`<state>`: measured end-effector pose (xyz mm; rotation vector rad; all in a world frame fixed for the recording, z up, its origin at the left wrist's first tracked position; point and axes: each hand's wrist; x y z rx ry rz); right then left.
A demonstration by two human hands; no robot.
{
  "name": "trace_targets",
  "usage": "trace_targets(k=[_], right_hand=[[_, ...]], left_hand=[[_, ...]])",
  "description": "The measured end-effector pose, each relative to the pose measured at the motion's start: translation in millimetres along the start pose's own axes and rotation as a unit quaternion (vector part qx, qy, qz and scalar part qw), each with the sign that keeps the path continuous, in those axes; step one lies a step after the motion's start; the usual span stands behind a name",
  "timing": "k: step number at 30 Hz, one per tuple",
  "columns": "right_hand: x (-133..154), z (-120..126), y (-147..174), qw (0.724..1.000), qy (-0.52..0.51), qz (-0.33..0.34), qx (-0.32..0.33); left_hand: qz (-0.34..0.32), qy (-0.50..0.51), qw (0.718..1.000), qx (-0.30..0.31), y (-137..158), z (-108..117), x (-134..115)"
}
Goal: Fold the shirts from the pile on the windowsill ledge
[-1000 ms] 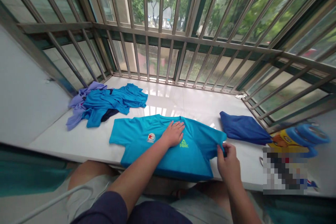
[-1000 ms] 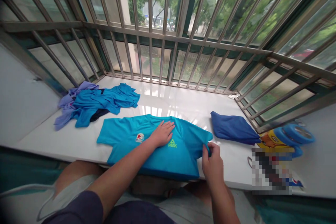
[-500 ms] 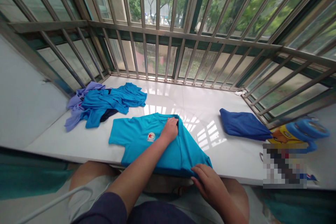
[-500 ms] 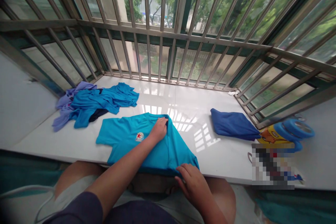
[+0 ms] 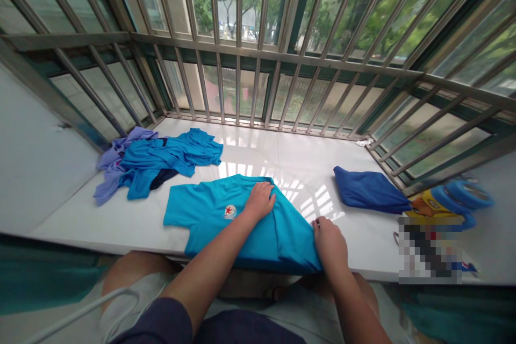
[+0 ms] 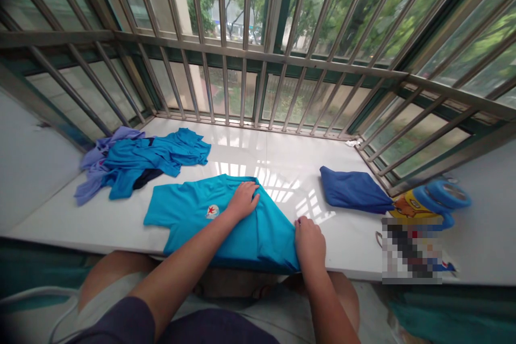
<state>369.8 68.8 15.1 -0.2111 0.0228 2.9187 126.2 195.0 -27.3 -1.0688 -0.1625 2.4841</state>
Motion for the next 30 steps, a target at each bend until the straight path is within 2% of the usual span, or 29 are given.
trace_targets(k=[2,3,5,7,9,14,17,20,24,27,30], right_hand=[[-0.4,2.4,0.8,0.999,0.008,0.001,-0.053],[1.4,3.3,3.6,0.996,-0.002,0.027,-0.085],[8.7,4.4,13.8,0.982,-0.046,0.13,-0.127],[18.2,3.1,28.3,0.959,-0.076,0.244,-0.125],[26.9,-2.5,44.4,0.943,-0.068,0.307,-0.109],[39.2,-27.7,83.9,0.911,-0.035,0.381,-0.155],[41.6,-28.4,100.8,0.895,-0.052,0.416,-0.155],[38.6,-12.0,97.2,0.9,-0.085,0.404,-0.138],[34.5,4.0,58.8,0.929,-0.108,0.305,-0.182],[43.5,-5.7,30.7,0.949,-0.091,0.235,-0.19],[60.4,-23.3,15.7,0.964,-0.068,0.234,-0.109]], left_hand=[[0.007,-0.011,1.0,-0.003,-0.3,-1.6,-0.4],[0.01,-0.016,1.0,-0.002,-0.3,-2.2,-0.6],[0.014,-0.024,1.0,0.004,-0.2,-3.3,-0.8],[0.015,-0.031,0.999,0.014,-0.4,-4.7,-0.8],[0.014,-0.038,0.999,0.023,-0.9,-6.3,-0.4],[0.016,-0.049,0.998,0.037,-2.7,-8.3,0.6],[0.02,-0.054,0.998,0.039,-3.2,-7.4,-0.1],[0.025,-0.062,0.997,0.041,-3.4,-6.3,-2.1],[0.031,-0.08,0.995,0.046,-3.3,-7.1,-4.6],[0.031,-0.088,0.994,0.047,-3.1,-8.9,-5.0],[0.026,-0.094,0.994,0.056,-4.4,-10.4,-3.0]])
Point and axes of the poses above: each hand's wrist, its own y-axis away from the middle knuckle, its own z-axis out of the back of the hand, x = y × z, and after that the axes turned 10 degrees about y, right-handed
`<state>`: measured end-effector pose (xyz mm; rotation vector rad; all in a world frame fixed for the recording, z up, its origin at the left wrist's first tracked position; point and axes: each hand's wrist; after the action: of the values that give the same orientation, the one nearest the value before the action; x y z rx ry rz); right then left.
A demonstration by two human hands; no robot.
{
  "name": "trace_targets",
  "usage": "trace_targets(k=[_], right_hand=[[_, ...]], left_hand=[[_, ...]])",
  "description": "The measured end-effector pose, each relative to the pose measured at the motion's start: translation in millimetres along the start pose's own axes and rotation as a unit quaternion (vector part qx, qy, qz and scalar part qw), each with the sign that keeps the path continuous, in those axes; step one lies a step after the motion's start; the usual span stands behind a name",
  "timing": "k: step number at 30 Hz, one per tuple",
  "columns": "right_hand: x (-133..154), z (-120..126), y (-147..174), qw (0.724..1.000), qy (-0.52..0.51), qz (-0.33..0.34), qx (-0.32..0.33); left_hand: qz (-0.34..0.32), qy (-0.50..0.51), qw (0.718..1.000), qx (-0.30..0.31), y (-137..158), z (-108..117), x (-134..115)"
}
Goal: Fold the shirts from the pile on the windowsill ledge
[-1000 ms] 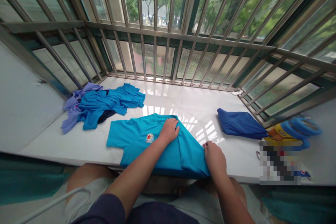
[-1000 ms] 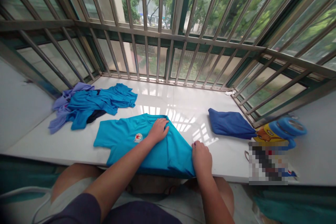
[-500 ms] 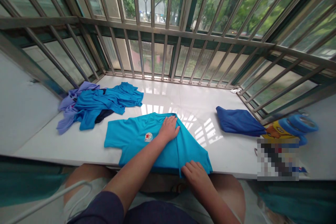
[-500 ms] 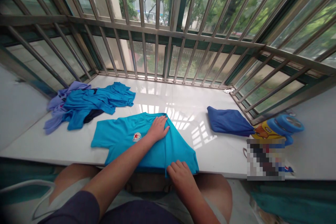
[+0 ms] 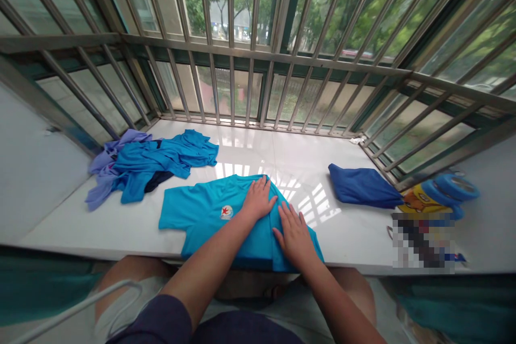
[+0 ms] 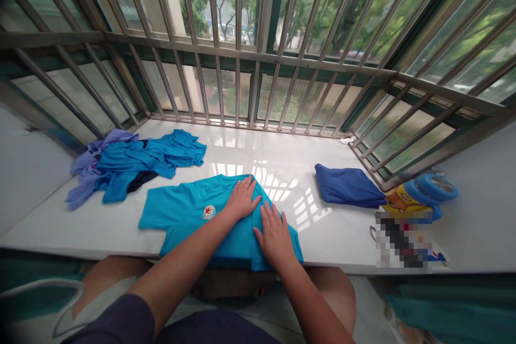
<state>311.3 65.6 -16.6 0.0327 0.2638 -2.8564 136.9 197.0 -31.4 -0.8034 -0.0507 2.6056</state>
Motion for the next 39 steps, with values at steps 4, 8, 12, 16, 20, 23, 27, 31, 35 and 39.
trace_targets(k=[4,8,12,16,20,23,27,31,35,39], right_hand=[[4.9,-15.3,-17.2,0.996,-0.007,-0.037,0.075],[-3.7,-15.9,-40.6,0.994,-0.005,-0.049,0.093],[-12.7,-14.0,-64.2,0.992,0.007,-0.057,0.116],[-17.3,-13.2,-76.3,0.991,0.015,-0.059,0.12],[-20.1,-17.6,-75.9,0.992,0.017,-0.055,0.112],[-22.2,-23.1,-74.1,0.994,0.01,-0.051,0.093],[-22.6,-26.5,-73.6,0.995,0.007,-0.052,0.083],[-21.4,-25.1,-74.2,0.994,0.008,-0.056,0.089],[-20.6,-24.4,-74.7,0.994,0.01,-0.061,0.091],[-20.5,-23.7,-74.8,0.994,0.008,-0.058,0.088]], left_hand=[[-0.013,0.0,1.0,0.009,-9.8,-1.8,5.8],[-0.019,0.003,1.0,0.024,-32.4,-1.3,14.3],[-0.028,0.009,0.999,0.03,-61.8,3.9,20.6],[-0.031,0.018,0.999,0.023,-79.2,8.4,16.6],[0.001,0.015,1.0,-0.016,-63.5,18.8,11.7],[0.051,-0.003,0.997,-0.062,-21.3,46.3,25.3],[0.22,-0.076,0.959,-0.164,66.8,112.9,71.0],[0.456,-0.173,0.86,-0.152,135.4,174.8,121.7],[0.429,-0.142,0.89,-0.067,137.7,201.1,140.8],[0.339,-0.116,0.929,-0.093,110.7,197.1,112.8]])
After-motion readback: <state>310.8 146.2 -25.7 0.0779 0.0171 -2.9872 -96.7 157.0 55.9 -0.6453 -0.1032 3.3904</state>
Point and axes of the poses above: each hand's wrist, its own y-axis away from the middle knuckle, its own z-axis out of the back of the hand, x = y × z, and after that the axes turned 10 degrees about y, right-handed
